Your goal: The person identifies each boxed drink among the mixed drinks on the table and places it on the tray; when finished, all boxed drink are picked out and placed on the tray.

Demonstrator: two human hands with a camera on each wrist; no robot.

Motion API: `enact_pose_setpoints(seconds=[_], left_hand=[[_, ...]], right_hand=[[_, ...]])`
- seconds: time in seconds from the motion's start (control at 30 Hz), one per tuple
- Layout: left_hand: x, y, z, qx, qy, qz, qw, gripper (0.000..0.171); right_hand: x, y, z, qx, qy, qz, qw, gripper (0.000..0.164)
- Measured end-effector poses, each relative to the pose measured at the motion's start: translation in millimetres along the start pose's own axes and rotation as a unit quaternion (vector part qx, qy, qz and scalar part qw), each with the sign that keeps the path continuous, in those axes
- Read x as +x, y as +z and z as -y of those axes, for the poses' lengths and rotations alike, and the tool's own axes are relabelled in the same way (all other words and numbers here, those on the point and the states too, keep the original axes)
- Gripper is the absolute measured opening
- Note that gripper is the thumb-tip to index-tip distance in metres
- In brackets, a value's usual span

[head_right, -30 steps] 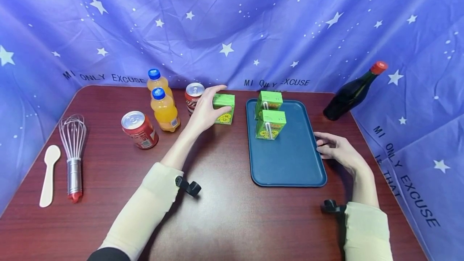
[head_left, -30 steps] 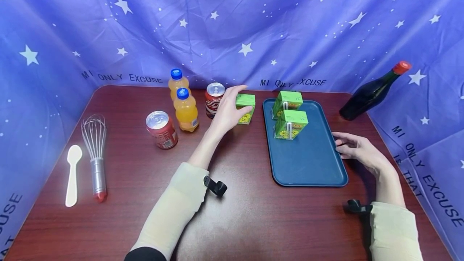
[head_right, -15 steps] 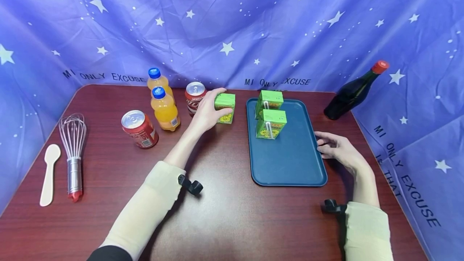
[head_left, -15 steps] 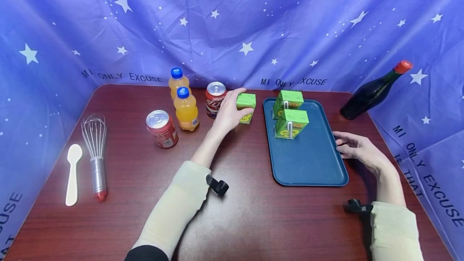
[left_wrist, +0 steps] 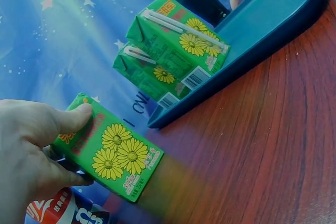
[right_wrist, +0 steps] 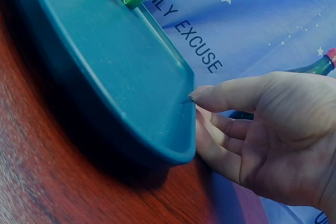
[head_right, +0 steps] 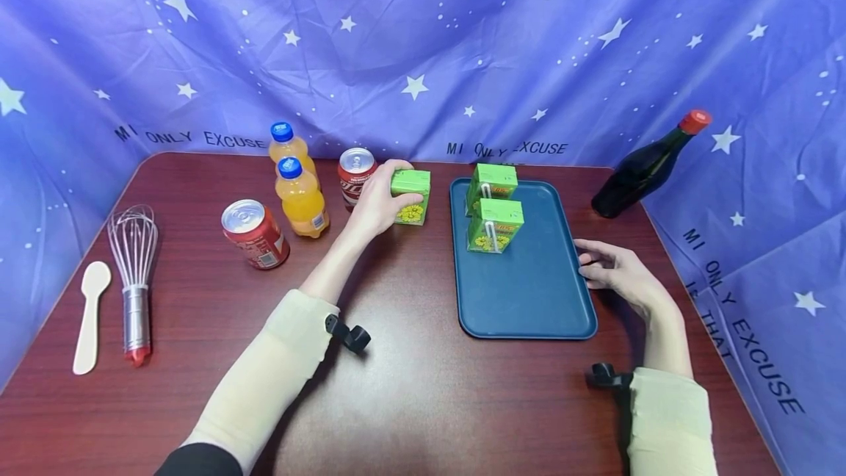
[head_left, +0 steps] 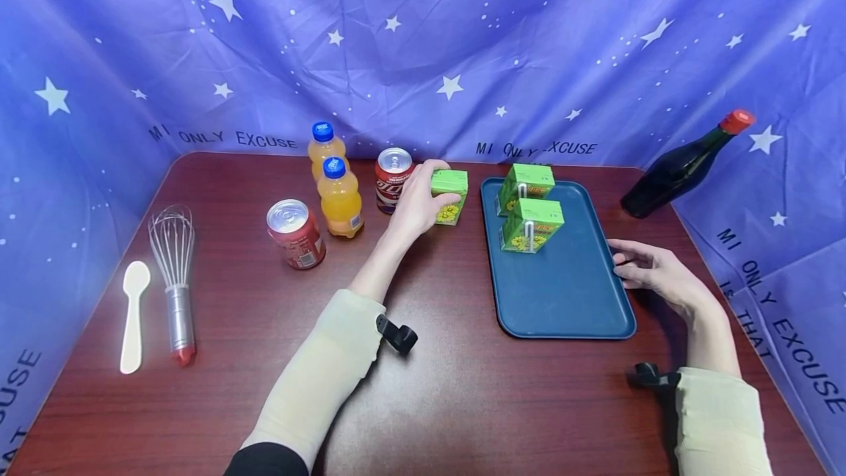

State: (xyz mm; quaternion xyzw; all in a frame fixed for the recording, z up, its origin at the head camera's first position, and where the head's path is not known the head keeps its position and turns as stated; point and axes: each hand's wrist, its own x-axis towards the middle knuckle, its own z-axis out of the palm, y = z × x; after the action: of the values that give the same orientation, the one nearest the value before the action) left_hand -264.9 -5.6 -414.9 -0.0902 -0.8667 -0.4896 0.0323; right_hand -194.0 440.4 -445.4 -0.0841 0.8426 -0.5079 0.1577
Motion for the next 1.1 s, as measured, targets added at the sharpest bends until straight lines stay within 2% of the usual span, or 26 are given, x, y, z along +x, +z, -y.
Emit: enact_pose_setpoints(seconds=[0.6,0.8,1.1], left_hand=[[-3.0,-1.4,-4.9,-0.004,0.004,0.009,0.9999,0.047],[-8.3,-5.7,-13.6,-0.003,0.007,0.02,0.9998,0.047],[-21.4,-9.0,-24.6,0.01,0.036,0.02,0.9991,0.047]], right_hand=[[0.6,-1.0,-0.7,-0.022,0.014,-0.005,1.0,0.053],[-0.1,-1.9,0.6,-0.026,0.019,-0.006,0.999,0.053],[0.5,-1.9,0.0,-0.019,0.014,-0.004,1.0,0.052]])
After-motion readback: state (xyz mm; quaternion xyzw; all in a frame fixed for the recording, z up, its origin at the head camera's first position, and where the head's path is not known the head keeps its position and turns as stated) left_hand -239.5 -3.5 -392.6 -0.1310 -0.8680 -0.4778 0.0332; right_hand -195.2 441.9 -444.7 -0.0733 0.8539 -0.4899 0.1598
